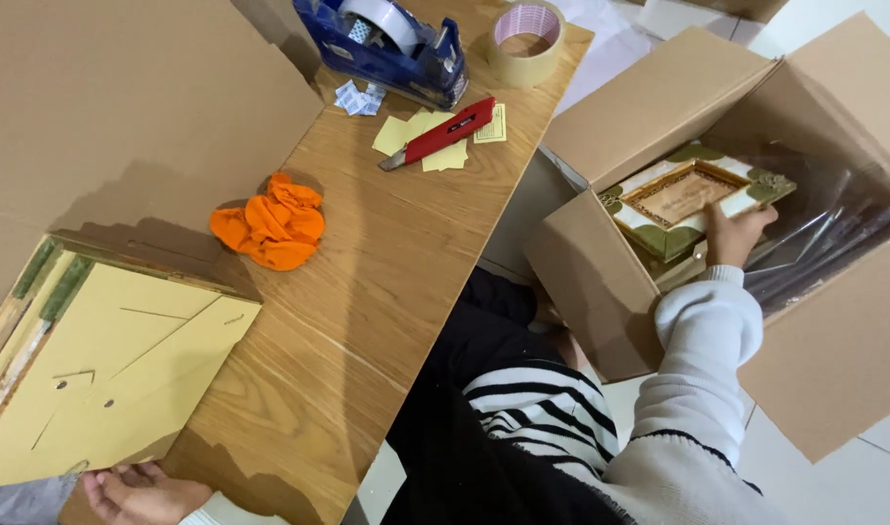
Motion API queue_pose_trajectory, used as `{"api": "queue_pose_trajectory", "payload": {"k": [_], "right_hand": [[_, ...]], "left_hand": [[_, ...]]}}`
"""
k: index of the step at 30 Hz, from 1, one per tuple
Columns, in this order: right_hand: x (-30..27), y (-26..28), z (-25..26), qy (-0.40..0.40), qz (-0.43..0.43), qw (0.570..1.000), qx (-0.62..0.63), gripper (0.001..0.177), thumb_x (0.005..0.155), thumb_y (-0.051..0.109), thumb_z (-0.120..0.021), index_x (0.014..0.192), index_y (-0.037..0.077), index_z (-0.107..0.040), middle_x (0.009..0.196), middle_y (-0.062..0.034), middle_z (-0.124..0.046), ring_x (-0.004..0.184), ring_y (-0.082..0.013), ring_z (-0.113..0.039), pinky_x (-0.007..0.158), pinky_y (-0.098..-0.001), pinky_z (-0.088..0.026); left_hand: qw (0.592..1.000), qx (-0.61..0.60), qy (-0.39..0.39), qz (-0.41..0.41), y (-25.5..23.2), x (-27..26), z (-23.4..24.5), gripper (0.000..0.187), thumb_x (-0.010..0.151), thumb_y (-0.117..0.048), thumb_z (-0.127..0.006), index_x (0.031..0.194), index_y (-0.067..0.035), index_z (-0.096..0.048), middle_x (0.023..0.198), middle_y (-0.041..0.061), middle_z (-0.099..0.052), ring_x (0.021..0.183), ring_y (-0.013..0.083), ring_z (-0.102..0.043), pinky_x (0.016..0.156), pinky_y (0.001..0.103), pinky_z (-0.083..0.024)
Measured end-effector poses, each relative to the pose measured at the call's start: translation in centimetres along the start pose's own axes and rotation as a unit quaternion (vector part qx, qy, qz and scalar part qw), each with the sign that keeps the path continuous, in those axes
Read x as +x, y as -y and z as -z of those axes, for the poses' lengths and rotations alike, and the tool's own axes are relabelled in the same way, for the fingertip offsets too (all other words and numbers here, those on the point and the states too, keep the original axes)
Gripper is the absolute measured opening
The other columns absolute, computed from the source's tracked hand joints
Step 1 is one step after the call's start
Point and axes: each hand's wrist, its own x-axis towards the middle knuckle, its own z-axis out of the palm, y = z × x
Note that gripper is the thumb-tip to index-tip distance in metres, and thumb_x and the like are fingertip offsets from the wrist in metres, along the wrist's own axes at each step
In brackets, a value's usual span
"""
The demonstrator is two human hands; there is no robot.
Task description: The person is cleaning the glass and borders of several picture frames using an orange cloth before placing them in a box.
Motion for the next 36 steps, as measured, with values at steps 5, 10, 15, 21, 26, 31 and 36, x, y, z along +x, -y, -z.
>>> {"api": "queue_pose_trajectory", "payload": {"k": [5, 10, 15, 21, 26, 31, 36], "right_hand": [[-0.7, 1.1, 0.4, 0.013, 0.029, 0.989, 0.143, 0.054, 0.094, 0.005, -0.069, 0.133, 0.007, -0.032, 0.119, -0.0121, -0.063, 0.100, -0.0172, -0.068, 0.085, -0.0302, -0.061], [-3.4, 6.4, 1.1, -0.136, 0.275, 0.926, 0.218, 0.068, 0.090, -0.022, -0.077, 0.145, 0.000, -0.043, 0.141, -0.0270, -0.057, 0.115, -0.0358, -0.069, 0.093, -0.0403, -0.061], [-12.9, 22.2, 2.3, -0.238, 0.350, 0.839, 0.343, 0.038, 0.115, -0.002, -0.068, 0.142, 0.007, -0.043, 0.134, -0.0357, -0.061, 0.118, -0.0457, -0.062, 0.103, -0.0527, -0.050], [-17.5, 33.6, 0.1, -0.002, 0.367, 0.801, 0.473, 0.035, 0.116, 0.007, -0.062, 0.147, 0.005, -0.048, 0.142, -0.0303, -0.052, 0.130, -0.0481, -0.050, 0.113, -0.0663, -0.044], [-1.1, 8.3, -21.8, 0.079, 0.347, 0.930, 0.087, 0.041, 0.105, 0.023, -0.074, 0.138, 0.009, -0.054, 0.121, -0.0108, -0.063, 0.104, -0.0233, -0.061, 0.092, -0.0337, -0.050], [-28.0, 41.2, -21.0, 0.548, 0.163, 0.743, 0.348, 0.039, 0.081, 0.002, -0.081, 0.115, 0.009, -0.063, 0.085, 0.0027, -0.056, 0.074, -0.0017, -0.054, 0.066, -0.0178, -0.041], [-37.2, 46.1, -24.6, 0.910, 0.059, 0.396, 0.111, 0.057, 0.083, 0.017, -0.078, 0.136, 0.005, -0.063, 0.094, -0.0134, -0.077, 0.078, -0.0166, -0.074, 0.069, -0.0301, -0.060]], "left_hand": [[0.999, -0.038, -0.005, 0.012, -1.1, -0.5, -0.6, 0.025, 0.095, -0.019, -0.063, 0.120, -0.017, -0.067, 0.118, 0.004, -0.080, 0.105, 0.0150, -0.076, 0.085, 0.026, -0.058], [1.000, -0.009, -0.022, 0.006, -1.2, -0.1, -0.9, 0.020, 0.096, -0.019, -0.062, 0.115, -0.020, -0.067, 0.120, 0.000, -0.081, 0.106, 0.0114, -0.078, 0.082, 0.024, -0.053], [0.998, -0.038, -0.040, -0.009, -1.5, 0.2, -0.8, 0.024, 0.094, -0.010, -0.059, 0.115, -0.014, -0.068, 0.114, 0.006, -0.078, 0.098, 0.0156, -0.074, 0.080, 0.026, -0.056], [0.954, 0.077, 0.012, -0.289, -1.3, 0.5, -0.1, 0.017, 0.107, -0.010, -0.056, 0.121, -0.001, -0.059, 0.120, 0.016, -0.060, 0.111, 0.0293, -0.059, 0.099, 0.041, -0.048], [0.878, 0.133, 0.025, -0.460, -5.5, -1.7, -1.5, 0.022, 0.117, -0.013, -0.046, 0.126, 0.007, -0.050, 0.126, 0.021, -0.047, 0.114, 0.0377, -0.052, 0.103, 0.048, -0.044], [0.954, -0.047, 0.106, -0.278, -0.8, -1.3, -1.4, 0.051, 0.110, -0.041, -0.040, 0.128, 0.006, -0.049, 0.084, 0.018, -0.054, 0.078, 0.0263, -0.058, 0.067, 0.037, -0.051], [0.881, -0.140, 0.399, 0.213, 0.4, -1.9, -1.6, 0.121, 0.072, -0.098, -0.035, 0.139, 0.002, -0.046, 0.107, 0.025, -0.069, 0.072, 0.0110, -0.074, 0.054, 0.016, -0.059]]}}
